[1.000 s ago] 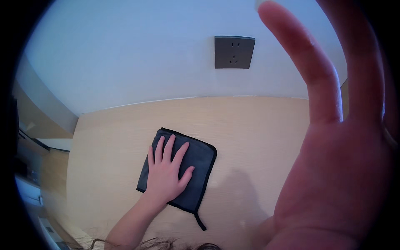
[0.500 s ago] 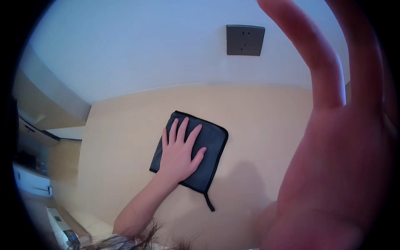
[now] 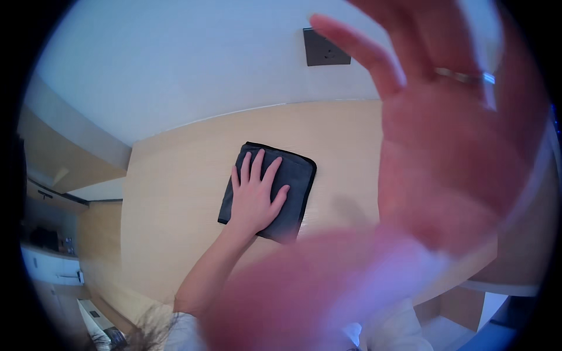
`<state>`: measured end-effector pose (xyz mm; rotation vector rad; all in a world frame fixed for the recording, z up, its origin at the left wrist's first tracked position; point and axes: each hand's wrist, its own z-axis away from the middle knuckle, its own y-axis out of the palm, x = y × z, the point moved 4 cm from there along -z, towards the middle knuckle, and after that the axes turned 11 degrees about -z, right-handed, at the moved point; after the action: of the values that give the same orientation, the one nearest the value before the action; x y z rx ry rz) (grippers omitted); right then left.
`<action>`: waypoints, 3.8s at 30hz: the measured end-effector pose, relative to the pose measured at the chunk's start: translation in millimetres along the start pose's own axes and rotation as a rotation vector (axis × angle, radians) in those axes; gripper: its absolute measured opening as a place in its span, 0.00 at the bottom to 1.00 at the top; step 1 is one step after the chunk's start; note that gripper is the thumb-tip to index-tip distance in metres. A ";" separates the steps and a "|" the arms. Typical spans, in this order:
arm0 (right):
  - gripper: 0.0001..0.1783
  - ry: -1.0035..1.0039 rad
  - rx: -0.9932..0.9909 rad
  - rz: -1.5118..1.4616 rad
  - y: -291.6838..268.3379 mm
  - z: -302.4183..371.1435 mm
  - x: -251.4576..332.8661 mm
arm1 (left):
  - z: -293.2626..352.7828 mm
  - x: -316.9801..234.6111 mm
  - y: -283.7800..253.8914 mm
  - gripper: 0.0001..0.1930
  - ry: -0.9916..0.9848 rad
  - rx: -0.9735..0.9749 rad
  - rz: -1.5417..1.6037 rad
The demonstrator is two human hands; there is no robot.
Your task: The person wipes a small black pouch with a dark cloth by hand on a light wood desk surface.
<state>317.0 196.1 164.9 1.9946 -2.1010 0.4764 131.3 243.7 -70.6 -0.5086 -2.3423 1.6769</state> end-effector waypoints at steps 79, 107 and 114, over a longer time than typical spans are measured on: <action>0.20 1.027 -0.437 -0.154 -21.3 171.7 -237.8 | -93.4 53.2 35.8 0.31 -0.199 0.066 -0.153; 0.19 0.967 -0.496 -0.205 -26.0 180.0 -249.8 | 168.3 -64.8 -82.3 0.40 0.017 0.434 -0.088; 0.19 0.949 -0.527 -0.209 -28.1 183.0 -249.2 | 155.6 -62.2 -88.5 0.44 0.067 0.425 -0.034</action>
<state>374.5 359.2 -93.0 1.2728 -1.2390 0.5896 117.5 57.8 -36.4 -0.4296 -1.8581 2.0276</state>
